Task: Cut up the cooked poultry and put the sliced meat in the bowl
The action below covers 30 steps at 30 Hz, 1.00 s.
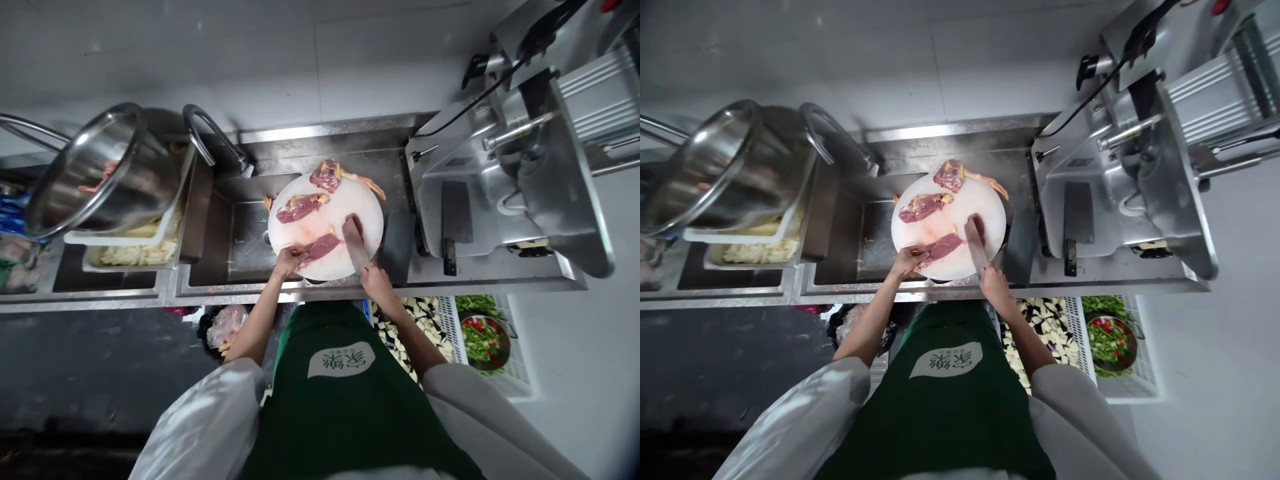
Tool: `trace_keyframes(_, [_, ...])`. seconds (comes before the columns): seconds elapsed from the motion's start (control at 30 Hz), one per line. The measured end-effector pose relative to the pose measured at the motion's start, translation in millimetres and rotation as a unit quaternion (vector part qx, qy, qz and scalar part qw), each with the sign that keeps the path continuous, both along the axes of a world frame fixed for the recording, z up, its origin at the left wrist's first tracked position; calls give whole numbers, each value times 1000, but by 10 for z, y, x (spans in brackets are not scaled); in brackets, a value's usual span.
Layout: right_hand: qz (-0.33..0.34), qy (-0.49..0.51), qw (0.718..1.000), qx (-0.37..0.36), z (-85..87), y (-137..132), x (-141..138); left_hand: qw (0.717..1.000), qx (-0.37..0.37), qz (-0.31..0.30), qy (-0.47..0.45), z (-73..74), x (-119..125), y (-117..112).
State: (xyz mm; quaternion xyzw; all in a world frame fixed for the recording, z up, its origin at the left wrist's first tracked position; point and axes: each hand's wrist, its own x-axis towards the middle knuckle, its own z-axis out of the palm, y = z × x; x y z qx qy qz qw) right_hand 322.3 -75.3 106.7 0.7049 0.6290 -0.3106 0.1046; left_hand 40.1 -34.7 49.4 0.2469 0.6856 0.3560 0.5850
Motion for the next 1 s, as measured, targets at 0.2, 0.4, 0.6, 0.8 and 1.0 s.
trace_keyframes(0.2, [22, 7, 1000, -12, 9, 55, 72, 995, -38, 17, 90, -68, -80, -61])
trace_keyframes(0.4, [79, -20, 997, 12, 141, -45, -58, 981, 17, -10, 191, -107, -259, -289])
trace_keyframes(0.6, [169, -5, 986, 8, 166, -232, -364, 991, 58, 59, 105, -214, -345, -653])
trace_keyframes(0.8, [188, -25, 982, -9, 137, -256, -562, 991, 52, 121, 8, -290, -338, -733])
trace_keyframes(1.0, [130, -52, 984, 108, 444, -121, -671, 991, 38, 129, -30, -318, -392, -718])
